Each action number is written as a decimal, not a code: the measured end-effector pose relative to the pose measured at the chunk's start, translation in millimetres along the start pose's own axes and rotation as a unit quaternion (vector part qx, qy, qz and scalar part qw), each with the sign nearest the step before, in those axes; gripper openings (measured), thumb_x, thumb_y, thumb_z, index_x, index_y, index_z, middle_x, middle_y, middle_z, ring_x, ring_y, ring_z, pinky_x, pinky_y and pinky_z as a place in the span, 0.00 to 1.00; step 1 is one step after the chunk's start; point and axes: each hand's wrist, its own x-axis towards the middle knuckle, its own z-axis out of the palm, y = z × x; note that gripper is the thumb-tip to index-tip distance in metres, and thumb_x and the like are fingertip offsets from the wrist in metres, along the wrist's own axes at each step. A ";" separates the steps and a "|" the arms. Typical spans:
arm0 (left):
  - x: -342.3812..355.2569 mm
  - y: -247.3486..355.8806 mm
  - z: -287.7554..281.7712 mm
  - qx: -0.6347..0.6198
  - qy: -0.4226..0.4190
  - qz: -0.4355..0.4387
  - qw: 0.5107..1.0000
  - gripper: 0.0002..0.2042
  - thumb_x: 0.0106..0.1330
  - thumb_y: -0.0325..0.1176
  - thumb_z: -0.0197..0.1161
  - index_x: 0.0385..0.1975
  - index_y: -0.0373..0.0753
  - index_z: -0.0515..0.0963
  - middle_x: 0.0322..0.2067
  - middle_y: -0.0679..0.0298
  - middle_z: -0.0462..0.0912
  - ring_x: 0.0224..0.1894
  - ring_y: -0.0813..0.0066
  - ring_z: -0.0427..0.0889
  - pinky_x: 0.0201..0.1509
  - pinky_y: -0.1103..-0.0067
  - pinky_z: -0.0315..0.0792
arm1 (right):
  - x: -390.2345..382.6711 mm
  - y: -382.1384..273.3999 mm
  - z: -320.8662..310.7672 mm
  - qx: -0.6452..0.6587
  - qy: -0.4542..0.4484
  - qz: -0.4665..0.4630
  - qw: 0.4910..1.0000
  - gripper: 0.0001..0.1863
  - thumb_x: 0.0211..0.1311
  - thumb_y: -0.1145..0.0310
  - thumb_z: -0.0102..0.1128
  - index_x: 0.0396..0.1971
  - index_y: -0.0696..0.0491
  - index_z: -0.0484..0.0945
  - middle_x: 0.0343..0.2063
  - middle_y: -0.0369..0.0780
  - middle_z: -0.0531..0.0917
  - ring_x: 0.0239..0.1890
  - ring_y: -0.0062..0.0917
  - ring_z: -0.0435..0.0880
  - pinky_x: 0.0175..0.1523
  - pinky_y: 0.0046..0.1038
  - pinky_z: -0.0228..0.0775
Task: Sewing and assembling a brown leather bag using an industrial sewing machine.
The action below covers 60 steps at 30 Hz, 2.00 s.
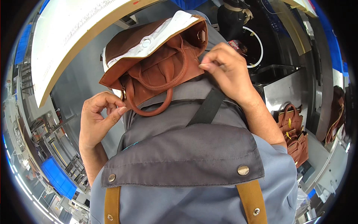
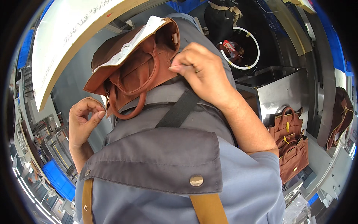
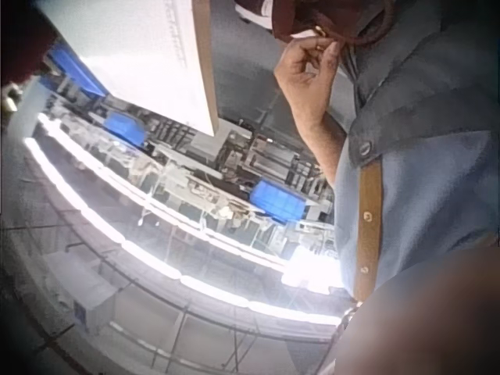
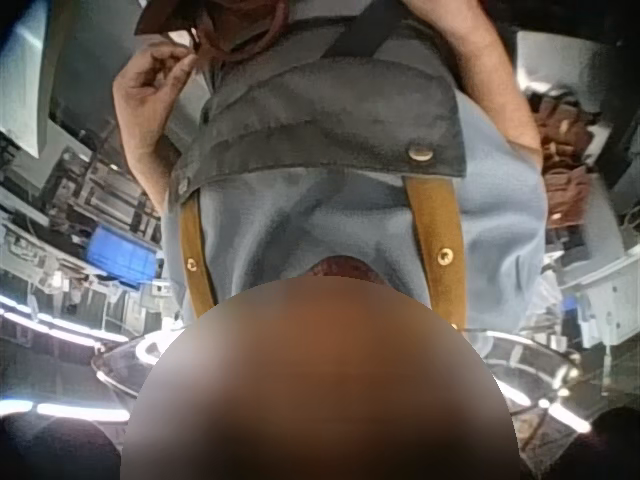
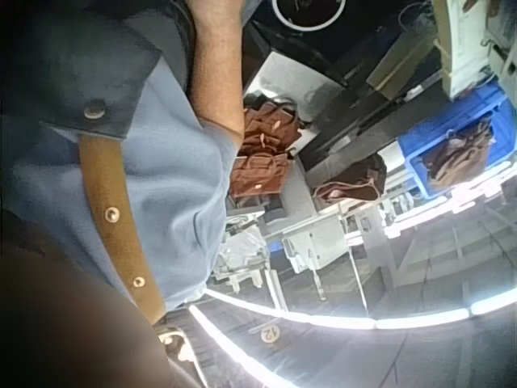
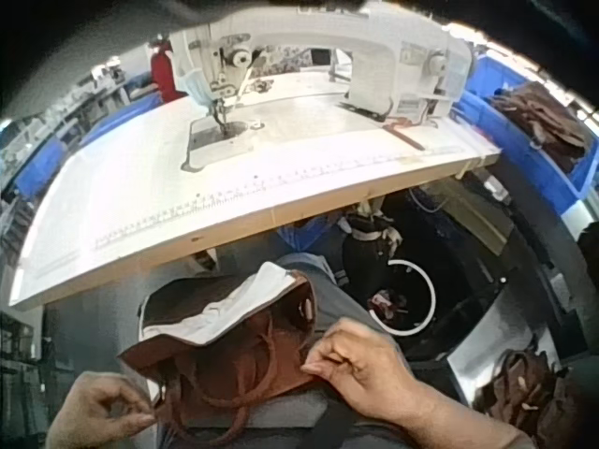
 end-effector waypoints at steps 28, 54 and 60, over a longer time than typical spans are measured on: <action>-11.4 -54.0 22.0 0.239 0.196 0.149 0.939 0.13 0.49 0.19 0.71 0.34 0.41 0.81 0.44 0.63 0.78 0.35 0.69 0.77 0.42 0.75 0.74 | 13.8 -1.0 4.1 -0.178 -0.070 -0.049 0.980 0.22 0.50 0.86 0.68 0.48 0.54 0.84 0.32 0.40 0.86 0.27 0.22 0.80 0.34 0.22 0.72; 0.0 -89.1 2.0 -0.241 0.324 -0.038 0.914 0.04 0.67 0.23 0.65 0.38 0.31 0.78 0.30 0.64 0.84 0.32 0.81 0.84 0.39 0.82 0.79 | 16.1 -3.5 1.0 -0.253 -0.125 -0.208 0.937 0.19 0.44 0.76 0.72 0.41 0.51 0.88 0.31 0.39 0.88 0.25 0.28 0.81 0.29 0.27 0.68; 3.3 -83.3 6.0 -0.275 0.381 -0.002 0.883 0.06 0.68 0.21 0.63 0.42 0.32 0.76 0.30 0.63 0.84 0.32 0.80 0.83 0.40 0.81 0.79 | 18.2 -7.8 3.4 -0.251 -0.154 -0.195 0.935 0.18 0.43 0.75 0.72 0.40 0.51 0.88 0.27 0.39 0.85 0.24 0.28 0.81 0.29 0.27 0.68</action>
